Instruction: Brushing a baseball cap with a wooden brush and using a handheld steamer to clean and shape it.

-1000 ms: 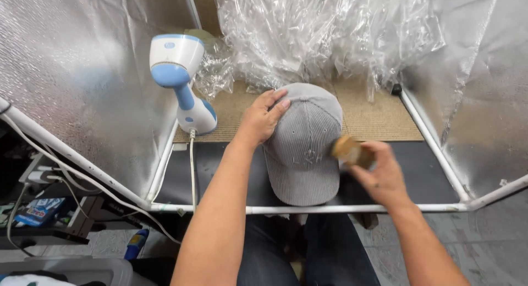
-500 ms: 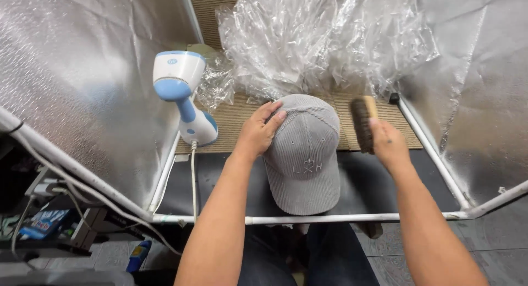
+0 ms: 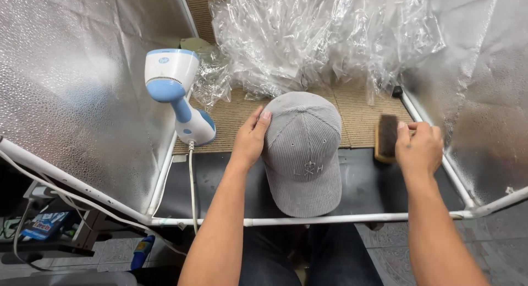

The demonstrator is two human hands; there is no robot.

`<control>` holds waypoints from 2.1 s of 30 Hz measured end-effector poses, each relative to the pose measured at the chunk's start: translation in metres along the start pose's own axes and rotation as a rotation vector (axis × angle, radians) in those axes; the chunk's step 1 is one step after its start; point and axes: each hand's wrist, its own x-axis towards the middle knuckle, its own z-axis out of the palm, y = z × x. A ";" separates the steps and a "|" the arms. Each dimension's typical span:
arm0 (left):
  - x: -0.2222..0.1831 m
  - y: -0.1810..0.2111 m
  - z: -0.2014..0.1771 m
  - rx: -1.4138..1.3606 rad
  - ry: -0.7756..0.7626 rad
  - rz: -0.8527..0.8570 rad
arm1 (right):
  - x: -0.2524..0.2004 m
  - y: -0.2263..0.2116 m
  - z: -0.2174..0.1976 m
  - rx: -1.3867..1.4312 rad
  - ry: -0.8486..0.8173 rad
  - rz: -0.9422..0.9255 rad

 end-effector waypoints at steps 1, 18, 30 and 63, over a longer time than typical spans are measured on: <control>0.004 -0.010 0.000 -0.003 0.006 0.004 | -0.020 -0.028 -0.017 0.004 0.002 -0.006; -0.037 -0.069 0.041 -0.517 0.064 -0.362 | -0.002 -0.203 -0.074 0.843 -0.651 0.146; 0.026 -0.093 0.046 -0.213 0.366 -0.245 | -0.013 -0.199 -0.052 1.156 -0.730 0.336; 0.112 -0.052 -0.127 0.304 0.601 0.250 | -0.006 -0.226 -0.092 0.431 -0.662 -0.236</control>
